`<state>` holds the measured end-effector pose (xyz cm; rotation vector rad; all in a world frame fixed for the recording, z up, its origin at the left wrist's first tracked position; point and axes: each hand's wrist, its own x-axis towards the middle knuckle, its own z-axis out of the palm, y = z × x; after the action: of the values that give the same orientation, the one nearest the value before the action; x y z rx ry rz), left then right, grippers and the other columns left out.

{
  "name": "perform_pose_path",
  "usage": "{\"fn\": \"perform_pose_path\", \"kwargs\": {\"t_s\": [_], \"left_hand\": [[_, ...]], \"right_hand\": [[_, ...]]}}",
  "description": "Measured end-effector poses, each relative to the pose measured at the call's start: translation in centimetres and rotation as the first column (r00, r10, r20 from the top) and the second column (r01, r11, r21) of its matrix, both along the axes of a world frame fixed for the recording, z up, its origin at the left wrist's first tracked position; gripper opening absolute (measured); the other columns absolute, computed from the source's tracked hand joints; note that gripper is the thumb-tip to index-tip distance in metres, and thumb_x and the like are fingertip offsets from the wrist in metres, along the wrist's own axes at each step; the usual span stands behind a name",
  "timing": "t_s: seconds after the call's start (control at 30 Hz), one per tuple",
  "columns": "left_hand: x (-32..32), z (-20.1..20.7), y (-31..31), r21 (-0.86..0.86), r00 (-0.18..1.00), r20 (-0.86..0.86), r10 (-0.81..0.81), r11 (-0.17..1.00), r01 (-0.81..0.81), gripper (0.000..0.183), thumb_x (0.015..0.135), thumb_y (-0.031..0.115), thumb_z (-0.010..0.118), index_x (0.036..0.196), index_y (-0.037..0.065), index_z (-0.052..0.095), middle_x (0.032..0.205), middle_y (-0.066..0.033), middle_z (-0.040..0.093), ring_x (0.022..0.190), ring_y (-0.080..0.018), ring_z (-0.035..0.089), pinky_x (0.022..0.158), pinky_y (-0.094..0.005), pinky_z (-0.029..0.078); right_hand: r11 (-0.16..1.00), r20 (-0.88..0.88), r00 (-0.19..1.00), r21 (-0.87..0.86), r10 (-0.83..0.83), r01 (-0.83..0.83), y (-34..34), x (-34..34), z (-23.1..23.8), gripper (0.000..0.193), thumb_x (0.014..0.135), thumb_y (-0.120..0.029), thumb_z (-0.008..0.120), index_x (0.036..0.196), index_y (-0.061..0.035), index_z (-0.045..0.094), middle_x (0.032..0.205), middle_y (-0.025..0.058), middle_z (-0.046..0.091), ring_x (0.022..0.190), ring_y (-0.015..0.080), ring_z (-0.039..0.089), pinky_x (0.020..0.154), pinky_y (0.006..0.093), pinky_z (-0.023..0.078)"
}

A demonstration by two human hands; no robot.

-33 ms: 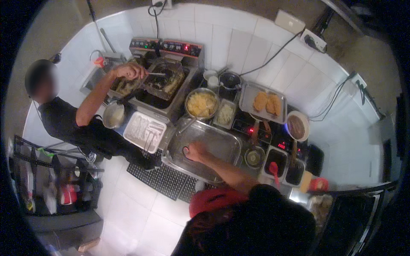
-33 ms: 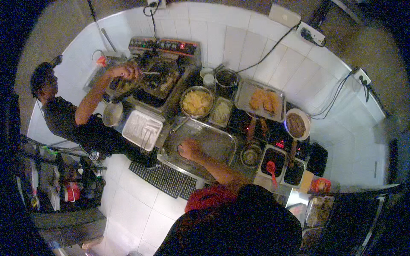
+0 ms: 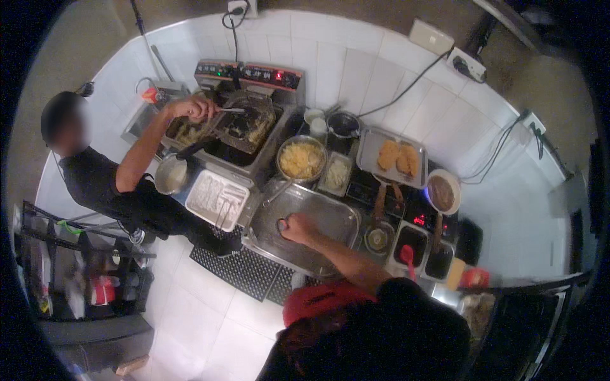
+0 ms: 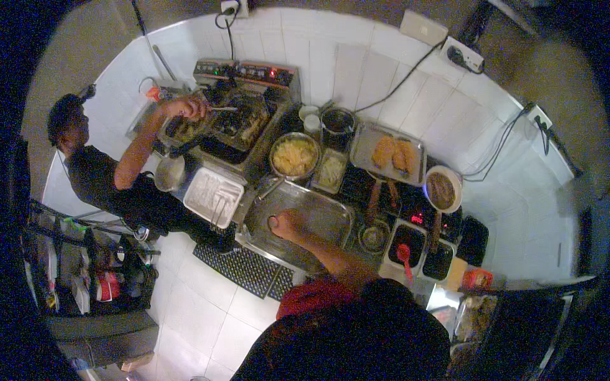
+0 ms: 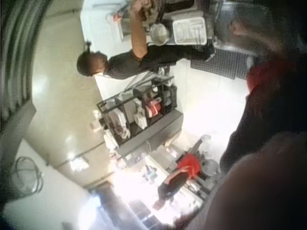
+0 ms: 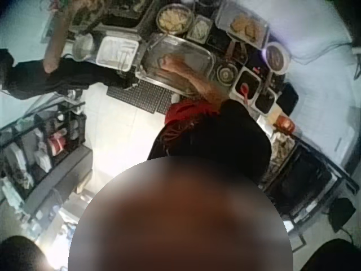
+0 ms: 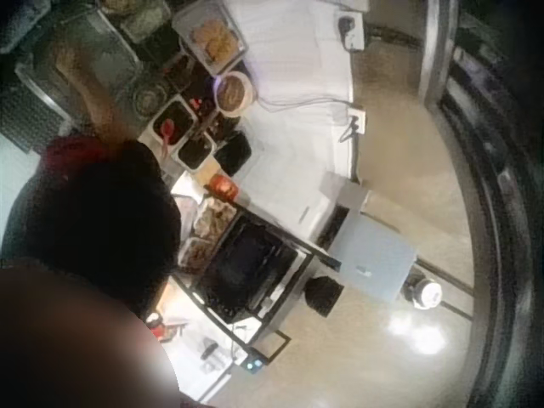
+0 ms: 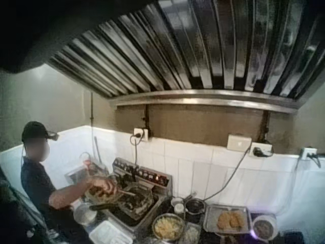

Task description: The person assembles a meal by scooping rice into a bowl, adding cooked meat and sauce, and placing french fries into a paper bag. They then arrange the components on a tray and carry it to the service counter.

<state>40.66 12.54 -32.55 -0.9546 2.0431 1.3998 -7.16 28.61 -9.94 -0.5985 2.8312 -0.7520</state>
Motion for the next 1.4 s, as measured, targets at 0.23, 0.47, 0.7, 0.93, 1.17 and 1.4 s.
{"fn": "perform_pose_path", "kwargs": {"t_s": [0.23, 0.47, 0.7, 0.93, 1.17, 1.4], "left_hand": [[-3.0, 2.7, -1.6, 0.109, 0.97, -0.219, 0.101, 0.991, -0.079, 0.037, 0.095, 0.037, 0.069, 0.116, 0.007, 0.068, 0.088, -0.0103, 0.072, 0.086, -0.0294, 0.072, 0.073, -0.0454, 0.059], [-6.9, 4.1, 4.5, 0.365, 0.729, 0.223, 0.647, 0.638, -0.678, 0.034, 0.097, 0.031, 0.063, 0.115, 0.002, 0.063, 0.089, -0.0117, 0.069, 0.077, -0.0282, 0.069, 0.066, -0.045, 0.056], [-9.1, 3.1, 6.8, 0.245, 0.956, 0.128, 0.265, 0.926, -0.289, 0.035, 0.099, 0.031, 0.061, 0.115, 0.0, 0.063, 0.089, -0.0129, 0.07, 0.078, -0.0291, 0.069, 0.066, -0.0446, 0.057], [-8.2, 3.2, 5.6, 0.236, 0.946, 0.157, 0.284, 0.919, -0.315, 0.036, 0.1, 0.03, 0.059, 0.116, -0.002, 0.062, 0.089, -0.014, 0.07, 0.08, -0.03, 0.07, 0.067, -0.0442, 0.058], [-11.0, 1.1, 1.8, 0.272, 0.979, 0.107, 0.172, 0.942, -0.195, 0.037, 0.102, 0.03, 0.057, 0.116, -0.004, 0.062, 0.089, -0.0152, 0.07, 0.081, -0.0309, 0.071, 0.068, -0.0438, 0.059], [-15.0, 2.9, -4.9, 0.437, 0.887, 0.143, 0.439, 0.776, -0.455, 0.036, 0.099, 0.029, 0.061, 0.111, -0.006, 0.063, 0.086, -0.0172, 0.07, 0.075, -0.0337, 0.071, 0.069, -0.0466, 0.061]], "right_hand": [[0.702, 0.037, 0.848, -0.543, -0.528, 0.461, 17.6, -5.1, 15.7, 0.037, 0.085, -0.04, 0.077, 0.074, -0.0062, 0.066, 0.065, 0.0098, 0.065, 0.063, 0.0216, 0.063, 0.061, 0.0364, 0.051], [0.703, -0.375, 0.654, -0.618, -0.657, 0.353, 22.8, -24.8, 13.6, 0.024, 0.087, -0.027, 0.075, 0.084, -0.0044, 0.067, 0.084, 0.0137, 0.07, 0.079, 0.0317, 0.068, 0.072, 0.0436, 0.053], [0.788, -0.484, 0.642, -0.507, -0.595, 0.349, 25.5, -27.9, 4.0, 0.021, 0.09, -0.024, 0.07, 0.096, -0.0042, 0.07, 0.096, 0.0182, 0.071, 0.093, 0.0388, 0.067, 0.082, 0.0467, 0.053], [0.749, -0.302, 0.696, -0.406, -0.651, 0.524, 33.3, -6.6, 8.2, 0.04, 0.1, -0.038, 0.059, 0.086, -0.0014, 0.067, 0.082, 0.018, 0.065, 0.086, 0.0366, 0.065, 0.079, 0.0485, 0.052], [0.463, 0.451, 0.605, -0.393, -0.656, 0.795, 37.7, -5.2, -3.0, 0.052, 0.098, -0.053, 0.065, 0.087, -0.0023, 0.069, 0.065, 0.0015, 0.055, 0.049, 0.0125, 0.053, 0.044, 0.0311, 0.042], [0.253, 0.479, 0.483, -0.468, -0.733, 0.847, 32.2, -1.5, 2.1, 0.041, 0.098, -0.043, 0.068, 0.085, -0.0043, 0.071, 0.064, 0.0019, 0.059, 0.048, 0.0111, 0.05, 0.044, 0.0314, 0.041]]}}
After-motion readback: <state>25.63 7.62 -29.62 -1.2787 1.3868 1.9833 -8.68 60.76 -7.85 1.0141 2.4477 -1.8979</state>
